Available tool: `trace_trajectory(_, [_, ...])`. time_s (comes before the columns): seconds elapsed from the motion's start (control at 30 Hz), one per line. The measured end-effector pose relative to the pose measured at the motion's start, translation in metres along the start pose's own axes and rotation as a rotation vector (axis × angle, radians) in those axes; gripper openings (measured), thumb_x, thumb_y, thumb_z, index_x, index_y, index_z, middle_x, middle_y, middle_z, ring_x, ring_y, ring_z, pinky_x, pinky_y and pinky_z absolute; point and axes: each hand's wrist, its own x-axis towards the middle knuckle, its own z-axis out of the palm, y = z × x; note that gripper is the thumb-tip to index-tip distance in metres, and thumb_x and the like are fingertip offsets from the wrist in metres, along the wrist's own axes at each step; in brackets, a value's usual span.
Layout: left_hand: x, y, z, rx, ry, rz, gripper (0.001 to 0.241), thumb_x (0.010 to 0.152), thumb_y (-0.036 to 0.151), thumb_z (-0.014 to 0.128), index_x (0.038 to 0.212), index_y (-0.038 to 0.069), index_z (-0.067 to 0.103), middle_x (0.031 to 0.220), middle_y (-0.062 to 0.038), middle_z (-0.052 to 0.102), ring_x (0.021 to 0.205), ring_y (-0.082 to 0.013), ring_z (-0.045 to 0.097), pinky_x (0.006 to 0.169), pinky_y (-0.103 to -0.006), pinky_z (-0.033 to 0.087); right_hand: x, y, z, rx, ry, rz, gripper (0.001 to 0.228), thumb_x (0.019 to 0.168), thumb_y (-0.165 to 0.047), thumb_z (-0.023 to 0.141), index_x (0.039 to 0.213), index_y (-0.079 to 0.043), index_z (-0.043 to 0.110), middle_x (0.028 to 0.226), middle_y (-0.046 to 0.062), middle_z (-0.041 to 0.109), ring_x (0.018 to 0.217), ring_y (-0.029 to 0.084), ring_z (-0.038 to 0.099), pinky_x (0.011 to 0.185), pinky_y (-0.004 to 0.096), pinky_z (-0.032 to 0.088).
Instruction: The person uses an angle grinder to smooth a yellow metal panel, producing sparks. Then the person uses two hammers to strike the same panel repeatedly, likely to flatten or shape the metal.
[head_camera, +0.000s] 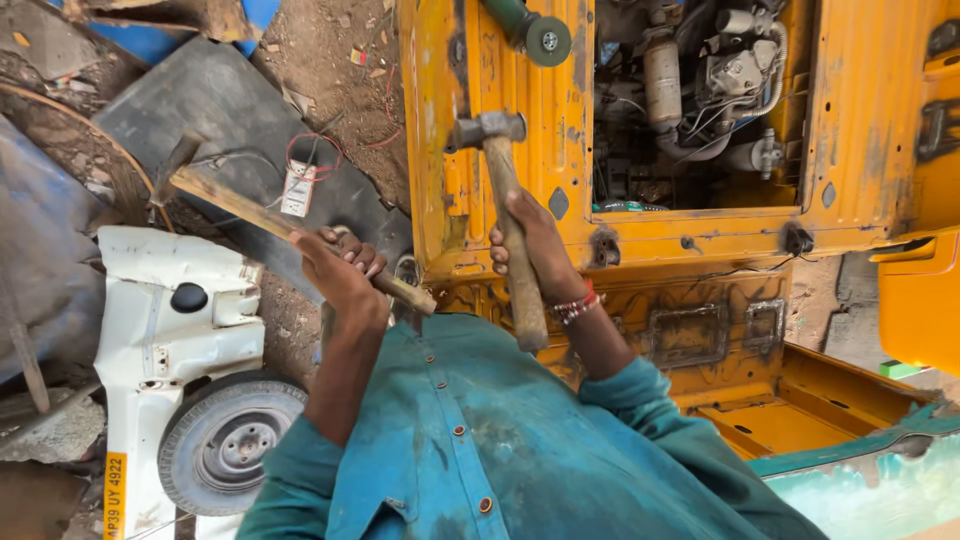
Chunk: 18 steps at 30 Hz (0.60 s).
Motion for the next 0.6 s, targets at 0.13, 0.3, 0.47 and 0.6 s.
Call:
trace_trajectory(0.13, [-0.020,0.003,0.015,0.136,-0.119,-0.012,0.047,0.105,0.060,0.044,0.094,0.014,0.045,0.063,0.007,0.032,0.047,-0.0059,0.029,0.040,-0.0254,0.026,-0.002,0.008,-0.015,0.023,0.091,0.030,0.039,0.097,-0.047,0.055,0.125,-0.022,0.043,0.075,0.002,0.054,0.055,0.012,0.055,0.046,0.027,0.049])
trace_trajectory(0.3, [-0.039,-0.001,0.011,0.326,-0.212,-0.121,0.050,0.102,0.063,0.045,0.094,0.013,0.045,0.061,0.007,0.031,0.044,-0.0048,0.029,0.035,-0.0252,0.026,0.012,0.013,-0.023,0.017,0.050,0.025,0.039,0.104,-0.043,0.053,0.126,-0.014,0.041,0.076,0.003,0.054,0.056,0.012,0.055,0.048,0.028,0.050])
trace_trajectory(0.47, [-0.027,0.011,0.000,0.463,-0.201,-0.087,0.049,0.104,0.060,0.046,0.095,0.012,0.047,0.064,0.008,0.035,0.045,-0.0048,0.033,0.033,-0.0251,0.028,0.010,0.019,-0.015,-0.035,0.055,0.001,0.038,0.103,-0.040,0.051,0.128,-0.015,0.040,0.074,0.003,0.053,0.053,0.012,0.055,0.046,0.028,0.051])
trace_trajectory(0.6, [-0.011,0.014,0.002,-0.009,0.034,0.151,0.048,0.107,0.059,0.045,0.096,0.012,0.050,0.067,0.006,0.041,0.047,-0.0045,0.037,0.035,-0.0241,0.030,0.007,0.012,-0.012,-0.114,0.059,-0.031,0.041,0.102,-0.040,0.051,0.130,-0.012,0.042,0.072,0.004,0.055,0.050,0.012,0.056,0.044,0.029,0.052])
